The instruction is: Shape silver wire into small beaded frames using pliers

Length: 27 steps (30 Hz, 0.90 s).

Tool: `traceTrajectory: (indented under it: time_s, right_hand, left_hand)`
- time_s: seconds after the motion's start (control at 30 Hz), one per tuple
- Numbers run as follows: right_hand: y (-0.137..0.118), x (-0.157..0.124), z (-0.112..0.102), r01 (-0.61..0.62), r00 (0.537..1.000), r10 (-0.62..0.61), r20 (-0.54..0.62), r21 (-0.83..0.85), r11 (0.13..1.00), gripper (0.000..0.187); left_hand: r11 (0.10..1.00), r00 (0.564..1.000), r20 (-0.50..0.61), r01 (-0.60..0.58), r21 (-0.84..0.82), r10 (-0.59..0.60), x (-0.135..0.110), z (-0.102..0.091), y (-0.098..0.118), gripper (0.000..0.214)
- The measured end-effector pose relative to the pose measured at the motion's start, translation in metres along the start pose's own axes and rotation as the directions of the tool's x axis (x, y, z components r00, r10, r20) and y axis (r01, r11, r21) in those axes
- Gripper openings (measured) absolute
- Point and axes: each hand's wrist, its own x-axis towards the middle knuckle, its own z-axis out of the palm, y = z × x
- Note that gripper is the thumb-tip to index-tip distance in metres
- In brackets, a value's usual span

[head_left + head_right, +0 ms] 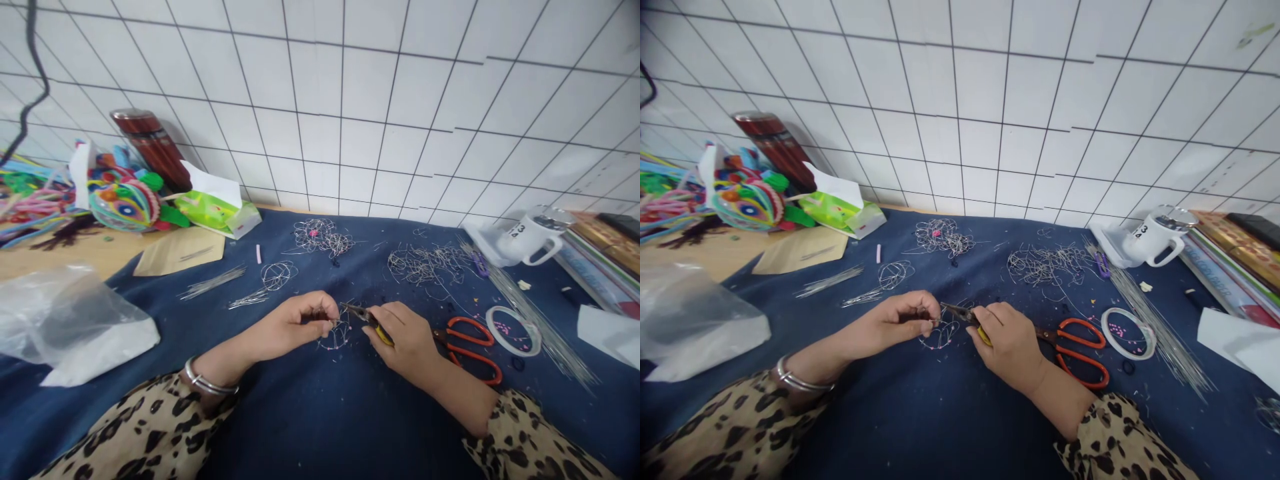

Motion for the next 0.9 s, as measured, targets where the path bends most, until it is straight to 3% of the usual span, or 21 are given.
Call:
traceTrajectory:
  time_s: [0.43, 0.57, 0.63, 0.7, 0.77, 0.83, 0.9]
  right_hand:
    - [-0.001, -0.003, 0.004, -0.011, 1.0, 0.011, 0.015, 0.032, 0.999, 0.022]
    - [0.0, -0.002, 0.005, -0.058, 0.998, 0.054, 0.032, 0.136, 0.989, 0.022]
    - [0.0, 0.0, 0.004, -0.141, 0.99, 0.136, 0.038, 0.242, 0.96, 0.022]
    - [-0.002, 0.002, 0.001, -0.265, 0.964, 0.255, 0.077, 0.389, 0.882, 0.021]
    - [-0.006, 0.004, -0.002, -0.392, 0.917, 0.356, 0.179, 0.556, 0.733, 0.021]
    - [-0.011, 0.005, -0.004, -0.483, 0.87, 0.387, 0.307, 0.689, 0.54, 0.024]
    - [-0.016, 0.006, -0.005, -0.518, 0.845, 0.379, 0.378, 0.755, 0.402, 0.027]
  left_hand:
    - [0.997, 1.0, -0.001, 0.014, -0.079, -0.014, 0.0, 0.001, -0.002, 0.008]
    - [0.997, 0.999, -0.039, 0.004, -0.081, -0.007, 0.001, -0.001, -0.005, 0.011]
    - [0.996, 0.998, -0.066, -0.009, -0.086, 0.003, 0.001, -0.003, -0.006, 0.011]
    - [0.996, 0.997, -0.079, -0.022, -0.091, 0.014, 0.002, -0.003, -0.006, 0.012]
    - [0.995, 0.997, -0.075, -0.03, -0.098, 0.023, 0.003, -0.001, -0.006, 0.012]
    - [0.993, 0.998, -0.058, -0.028, -0.114, 0.022, 0.003, 0.002, -0.007, 0.013]
    - [0.992, 0.999, -0.048, -0.026, -0.127, 0.02, 0.004, 0.007, -0.008, 0.013]
